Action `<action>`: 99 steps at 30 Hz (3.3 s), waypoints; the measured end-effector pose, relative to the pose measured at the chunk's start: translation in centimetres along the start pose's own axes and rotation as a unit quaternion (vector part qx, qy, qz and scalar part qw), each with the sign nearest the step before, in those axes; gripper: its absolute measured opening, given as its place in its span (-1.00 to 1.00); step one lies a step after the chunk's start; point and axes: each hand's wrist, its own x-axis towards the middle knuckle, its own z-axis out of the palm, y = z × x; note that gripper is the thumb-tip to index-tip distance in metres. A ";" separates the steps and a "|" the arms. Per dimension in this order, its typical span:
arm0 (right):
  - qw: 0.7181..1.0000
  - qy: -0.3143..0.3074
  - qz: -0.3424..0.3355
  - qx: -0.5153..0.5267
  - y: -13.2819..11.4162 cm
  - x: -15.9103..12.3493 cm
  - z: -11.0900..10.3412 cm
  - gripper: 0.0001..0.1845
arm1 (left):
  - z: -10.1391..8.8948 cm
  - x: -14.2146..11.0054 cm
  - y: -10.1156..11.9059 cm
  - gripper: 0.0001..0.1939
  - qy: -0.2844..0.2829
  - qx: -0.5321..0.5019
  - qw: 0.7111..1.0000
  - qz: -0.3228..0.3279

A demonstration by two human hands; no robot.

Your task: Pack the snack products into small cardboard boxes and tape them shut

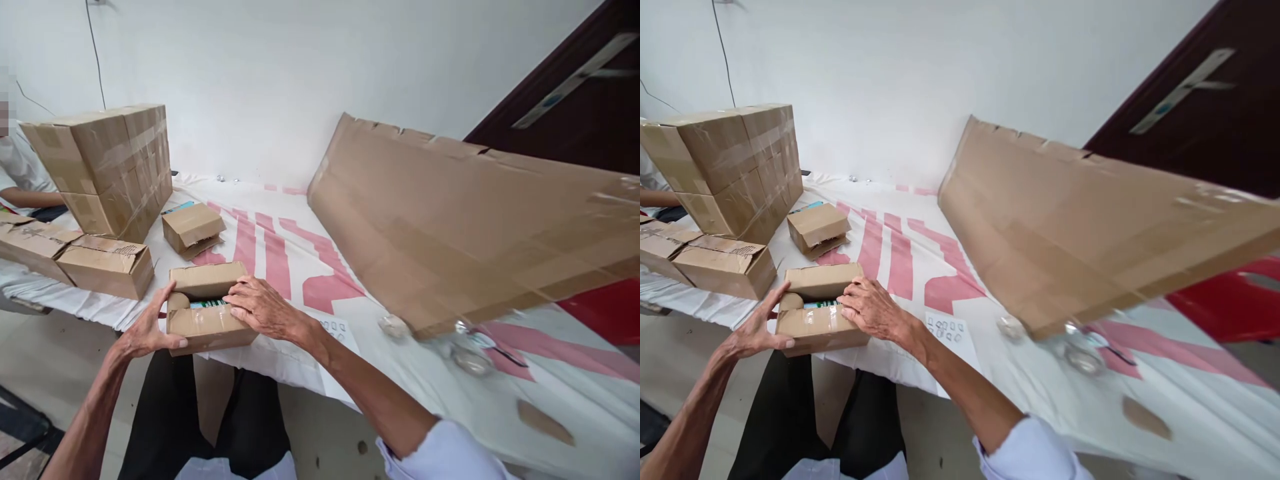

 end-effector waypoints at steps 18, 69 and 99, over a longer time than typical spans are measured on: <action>0.990 0.053 -0.083 0.101 -2.3 -3.3 -3.0 -0.67 | 0.2 0.3 0.7 -0.24 0.043 -0.024 0.998 -0.037; 0.939 -0.115 0.194 0.261 1.4 2.4 -7.3 -0.18 | 2.1 0.9 -0.8 0.46 0.009 -0.041 0.999 0.030; 0.679 0.203 0.114 0.696 0.6 9.3 -2.6 -0.27 | -0.3 14.2 10.0 -0.16 0.128 -0.223 0.960 0.116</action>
